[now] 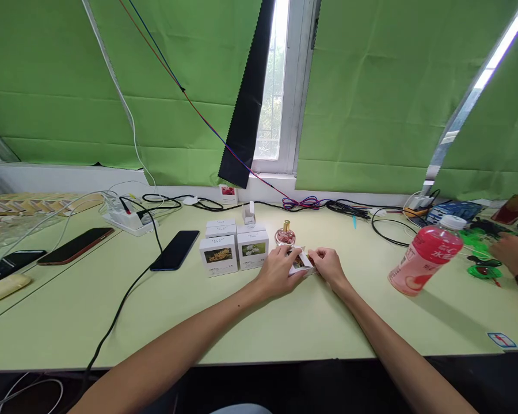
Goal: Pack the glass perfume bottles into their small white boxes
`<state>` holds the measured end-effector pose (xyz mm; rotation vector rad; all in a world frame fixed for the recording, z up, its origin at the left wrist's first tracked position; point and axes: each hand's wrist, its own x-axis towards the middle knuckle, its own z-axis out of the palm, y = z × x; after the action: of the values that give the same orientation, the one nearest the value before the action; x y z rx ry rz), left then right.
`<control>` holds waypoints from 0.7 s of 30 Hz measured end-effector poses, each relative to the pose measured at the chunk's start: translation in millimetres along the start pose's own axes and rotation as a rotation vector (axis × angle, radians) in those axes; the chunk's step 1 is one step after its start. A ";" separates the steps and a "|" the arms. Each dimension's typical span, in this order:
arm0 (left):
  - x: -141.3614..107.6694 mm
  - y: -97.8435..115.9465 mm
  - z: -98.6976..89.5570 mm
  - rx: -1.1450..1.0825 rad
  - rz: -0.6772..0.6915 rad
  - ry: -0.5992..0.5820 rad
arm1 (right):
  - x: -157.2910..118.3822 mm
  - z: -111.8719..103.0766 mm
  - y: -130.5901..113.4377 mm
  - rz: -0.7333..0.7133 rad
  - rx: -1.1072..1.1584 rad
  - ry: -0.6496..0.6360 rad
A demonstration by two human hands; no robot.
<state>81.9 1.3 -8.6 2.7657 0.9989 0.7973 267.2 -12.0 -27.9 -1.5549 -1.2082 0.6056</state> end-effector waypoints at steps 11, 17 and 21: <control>0.2 1.2 -0.9 -0.002 0.008 -0.005 | -0.4 0.4 -2.5 0.052 0.064 -0.044; 0.8 2.0 -1.9 0.000 0.002 -0.008 | -0.5 1.1 -2.6 -0.011 0.008 -0.058; 0.9 3.4 -3.4 0.003 -0.011 -0.026 | -2.5 2.4 -4.8 -0.056 -0.025 -0.088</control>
<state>82.7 -1.0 -4.4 2.7632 1.0108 0.7573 262.4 -13.5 -24.8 -1.5240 -1.3253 0.6298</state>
